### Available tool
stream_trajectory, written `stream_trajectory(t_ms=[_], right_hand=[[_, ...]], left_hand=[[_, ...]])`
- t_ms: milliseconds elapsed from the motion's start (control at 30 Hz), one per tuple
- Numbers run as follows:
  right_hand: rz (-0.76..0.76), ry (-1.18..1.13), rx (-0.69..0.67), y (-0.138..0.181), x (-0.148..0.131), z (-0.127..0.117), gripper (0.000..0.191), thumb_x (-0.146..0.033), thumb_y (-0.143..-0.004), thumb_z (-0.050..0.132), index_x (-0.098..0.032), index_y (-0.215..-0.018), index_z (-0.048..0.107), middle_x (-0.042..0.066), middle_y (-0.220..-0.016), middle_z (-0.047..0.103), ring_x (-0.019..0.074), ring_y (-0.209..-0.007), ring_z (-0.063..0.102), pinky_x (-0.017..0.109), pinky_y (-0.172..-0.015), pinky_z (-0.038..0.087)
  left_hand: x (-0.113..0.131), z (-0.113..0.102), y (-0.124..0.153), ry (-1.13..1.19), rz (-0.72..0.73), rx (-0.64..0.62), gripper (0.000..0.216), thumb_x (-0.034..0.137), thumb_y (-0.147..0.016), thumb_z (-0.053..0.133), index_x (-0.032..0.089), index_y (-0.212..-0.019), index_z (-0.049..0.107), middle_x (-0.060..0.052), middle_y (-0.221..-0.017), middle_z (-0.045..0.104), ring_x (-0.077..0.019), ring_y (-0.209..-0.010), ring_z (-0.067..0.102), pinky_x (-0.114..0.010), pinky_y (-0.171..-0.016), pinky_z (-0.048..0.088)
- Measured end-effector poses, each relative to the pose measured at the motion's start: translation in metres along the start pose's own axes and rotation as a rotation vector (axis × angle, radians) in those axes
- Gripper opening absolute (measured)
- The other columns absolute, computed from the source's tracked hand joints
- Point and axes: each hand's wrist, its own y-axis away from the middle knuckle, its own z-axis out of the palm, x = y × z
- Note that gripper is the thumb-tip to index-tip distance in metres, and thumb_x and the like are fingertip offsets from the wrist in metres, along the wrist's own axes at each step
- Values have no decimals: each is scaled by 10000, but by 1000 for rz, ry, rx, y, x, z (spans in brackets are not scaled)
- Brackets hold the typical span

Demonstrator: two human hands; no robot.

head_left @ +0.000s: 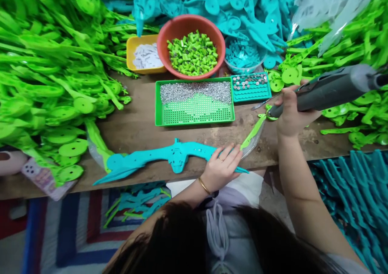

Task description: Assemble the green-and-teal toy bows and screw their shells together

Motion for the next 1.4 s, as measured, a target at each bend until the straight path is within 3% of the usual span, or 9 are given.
stream_trajectory(t_ms=[533, 667, 767, 867, 967, 1067, 1200, 1333, 1400], right_hand=[[70, 86, 3, -3, 6, -2, 371, -511, -693, 786, -235, -854, 596, -41, -685, 627, 139, -469, 599, 326, -490, 533], [19, -4, -43, -6, -31, 21, 298, -415, -737, 788, -251, -929, 629, -5, -828, 691, 131, -511, 614, 317, -505, 540], [32, -87, -215, 11, -56, 49, 310, -446, -766, 754, -265, -984, 627, -24, -836, 693, 121, -519, 612, 311, -506, 546], [118, -130, -394, 35, -61, 78, 292, -432, -745, 764, -238, -921, 636, -45, -778, 688, 114, -533, 625, 296, -528, 553], [151, -114, -424, 48, -53, 92, 265, -416, -744, 762, -219, -878, 644, -31, -803, 700, 119, -602, 649, 311, -622, 571], [84, -33, -462, 45, -47, 75, 397, -441, -705, 792, -220, -1001, 646, 6, -942, 706, 161, -820, 681, 380, -831, 570], [-16, 157, -515, 45, -63, 7, 502, -433, -737, 778, -249, -1178, 623, 50, -1148, 677, 213, -1039, 653, 452, -998, 499], [172, 97, -1058, 60, -101, -51, 471, -557, -835, 647, -239, -1183, 670, 113, -1233, 690, 271, -1162, 642, 453, -999, 518], [180, -7, -1067, 69, -114, -60, 541, -596, -809, 655, -260, -1233, 650, 113, -1315, 655, 296, -1241, 603, 480, -1023, 514]], left_hand=[[1, 6, 2, -4, 16, 2, 631, 578, -909, 529, 118, -1339, 558, -173, -1431, 551, -307, -1326, 522, -462, -1046, 443], [1, 7, 0, 7, 21, -2, 612, 553, -926, 506, 105, -1340, 554, -178, -1433, 547, -304, -1321, 519, -463, -1029, 449], [4, 8, -2, 2, 23, 1, 629, 548, -919, 515, 92, -1352, 538, -182, -1425, 551, -317, -1310, 517, -469, -1020, 451], [5, 6, -1, -31, 45, 44, 574, 491, -930, 515, 77, -1325, 556, -178, -1405, 564, -319, -1301, 514, -455, -1036, 441], [1, 5, 10, -68, 48, 98, 485, 443, -963, 474, 123, -1315, 566, -161, -1411, 557, -303, -1317, 501, -464, -1085, 404], [-12, 3, 25, -64, -14, 132, 489, 512, -957, 471, 170, -1288, 584, -155, -1375, 586, -300, -1277, 541, -498, -1093, 400], [-30, -14, 31, -40, 54, 211, 452, 534, -955, 476, 172, -1166, 645, -163, -1292, 645, -284, -1185, 615, -483, -1040, 456], [-42, -53, 6, 85, 116, 438, 563, 614, -912, 507, 150, -1207, 627, -150, -1166, 709, -248, -1070, 674, -407, -940, 537], [-43, -71, -10, 205, 124, 560, 442, 518, -925, 562, 165, -1181, 638, -112, -1129, 730, -210, -1032, 692, -349, -900, 559]])
